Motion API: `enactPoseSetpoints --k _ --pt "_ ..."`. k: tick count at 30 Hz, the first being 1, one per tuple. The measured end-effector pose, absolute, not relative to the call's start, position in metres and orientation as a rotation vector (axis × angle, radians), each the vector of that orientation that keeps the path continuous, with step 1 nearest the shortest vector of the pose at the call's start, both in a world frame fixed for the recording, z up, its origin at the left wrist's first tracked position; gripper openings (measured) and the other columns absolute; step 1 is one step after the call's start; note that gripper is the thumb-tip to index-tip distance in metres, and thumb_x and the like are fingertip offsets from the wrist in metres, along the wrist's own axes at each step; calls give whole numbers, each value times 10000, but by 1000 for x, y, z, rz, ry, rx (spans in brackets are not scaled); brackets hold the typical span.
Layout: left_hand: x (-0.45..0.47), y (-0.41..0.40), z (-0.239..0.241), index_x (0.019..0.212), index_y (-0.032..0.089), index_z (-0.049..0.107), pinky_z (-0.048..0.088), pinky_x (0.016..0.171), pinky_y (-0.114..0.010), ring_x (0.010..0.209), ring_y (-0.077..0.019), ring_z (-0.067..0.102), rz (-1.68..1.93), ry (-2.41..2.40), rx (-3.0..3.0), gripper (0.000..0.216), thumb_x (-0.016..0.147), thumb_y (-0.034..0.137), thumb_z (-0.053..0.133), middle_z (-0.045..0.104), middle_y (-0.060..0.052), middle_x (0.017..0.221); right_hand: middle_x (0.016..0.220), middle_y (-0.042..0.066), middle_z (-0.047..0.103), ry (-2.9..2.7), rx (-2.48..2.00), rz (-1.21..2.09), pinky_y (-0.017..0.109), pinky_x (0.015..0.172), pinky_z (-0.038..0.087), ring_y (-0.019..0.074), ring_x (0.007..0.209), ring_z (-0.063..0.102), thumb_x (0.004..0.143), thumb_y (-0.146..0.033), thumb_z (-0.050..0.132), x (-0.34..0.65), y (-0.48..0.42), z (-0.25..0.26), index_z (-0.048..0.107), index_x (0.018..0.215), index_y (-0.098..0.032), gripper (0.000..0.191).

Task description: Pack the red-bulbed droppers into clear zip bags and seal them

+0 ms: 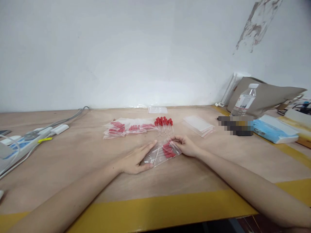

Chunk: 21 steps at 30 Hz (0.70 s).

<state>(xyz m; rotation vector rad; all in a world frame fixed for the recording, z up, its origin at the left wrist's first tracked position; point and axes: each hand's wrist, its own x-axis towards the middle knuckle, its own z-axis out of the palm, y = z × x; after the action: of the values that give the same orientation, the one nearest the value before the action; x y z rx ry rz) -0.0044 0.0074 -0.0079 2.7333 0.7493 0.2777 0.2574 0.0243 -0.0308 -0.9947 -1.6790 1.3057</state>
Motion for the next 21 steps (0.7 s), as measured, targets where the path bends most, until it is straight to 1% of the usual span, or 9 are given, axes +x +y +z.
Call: enactPoseSetpoints --k 3,6,8,11,13,15,17,19,21 --pt "-4 8 -8 1414 217 -6 230 1066 -422 1323 -269 184 253 768 2735 755 860 441 456 97 -82 1473 702 15 655 -1582 -1120 1233 248 566 449 132 626 599 629 -476 656 254 26 -32 547 817 -169 376" --pt "-4 8 -8 1414 216 3 228 1065 -431 1322 -279 180 251 777 2732 755 858 447 458 104 -84 1472 550 -23 599 -1545 -1251 1166 201 426 347 89 446 502 598 -456 684 252 29 -34 513 732 -178 352" --pt "-4 9 -8 1415 218 10 225 1065 -431 1322 -280 179 263 762 2739 752 857 453 458 110 -82 1471 517 -27 577 -1541 -1278 1129 198 417 333 82 431 482 579 -441 700 252 30 -35 520 682 -174 339" --pt "-3 8 -8 1416 229 28 230 1064 -418 1324 -272 178 268 743 2746 731 863 458 448 116 -73 1471 557 -3 599 -1507 -1255 1137 229 473 399 112 501 539 561 -450 707 251 30 -37 551 675 -167 343" --pt "-3 8 -7 1415 247 50 232 1062 -417 1325 -271 175 260 741 2746 701 870 457 437 108 -60 1473 604 14 623 -1514 -1187 1218 257 534 443 138 574 580 567 -481 693 251 29 -37 575 698 -162 364" --pt "-3 8 -7 1412 271 80 233 1059 -422 1325 -271 176 252 738 2753 669 873 456 432 108 -45 1474 638 18 633 -1555 -1108 1316 260 570 458 139 612 591 597 -516 658 251 27 -34 599 722 -153 389" --pt "-4 8 -7 1408 290 100 235 1055 -425 1324 -269 184 244 732 2767 646 876 448 431 120 -34 1472 560 -11 591 -1564 -1137 1350 225 493 424 100 507 539 646 -554 599 253 26 -30 610 720 -144 417" --pt "-4 8 -6 1405 302 110 235 1055 -422 1324 -262 188 241 723 2786 633 878 435 434 124 -21 1472 436 -55 486 -1514 -1250 1295 195 384 333 61 370 418 694 -582 531 254 25 -26 606 706 -141 447" --pt "-3 8 -5 1404 306 123 221 1063 -416 1325 -253 186 239 710 2808 621 880 421 435 121 -10 1472 404 -70 446 -1475 -1301 1234 186 352 284 49 335 365 698 -570 539 254 24 -23 606 713 -140 435"
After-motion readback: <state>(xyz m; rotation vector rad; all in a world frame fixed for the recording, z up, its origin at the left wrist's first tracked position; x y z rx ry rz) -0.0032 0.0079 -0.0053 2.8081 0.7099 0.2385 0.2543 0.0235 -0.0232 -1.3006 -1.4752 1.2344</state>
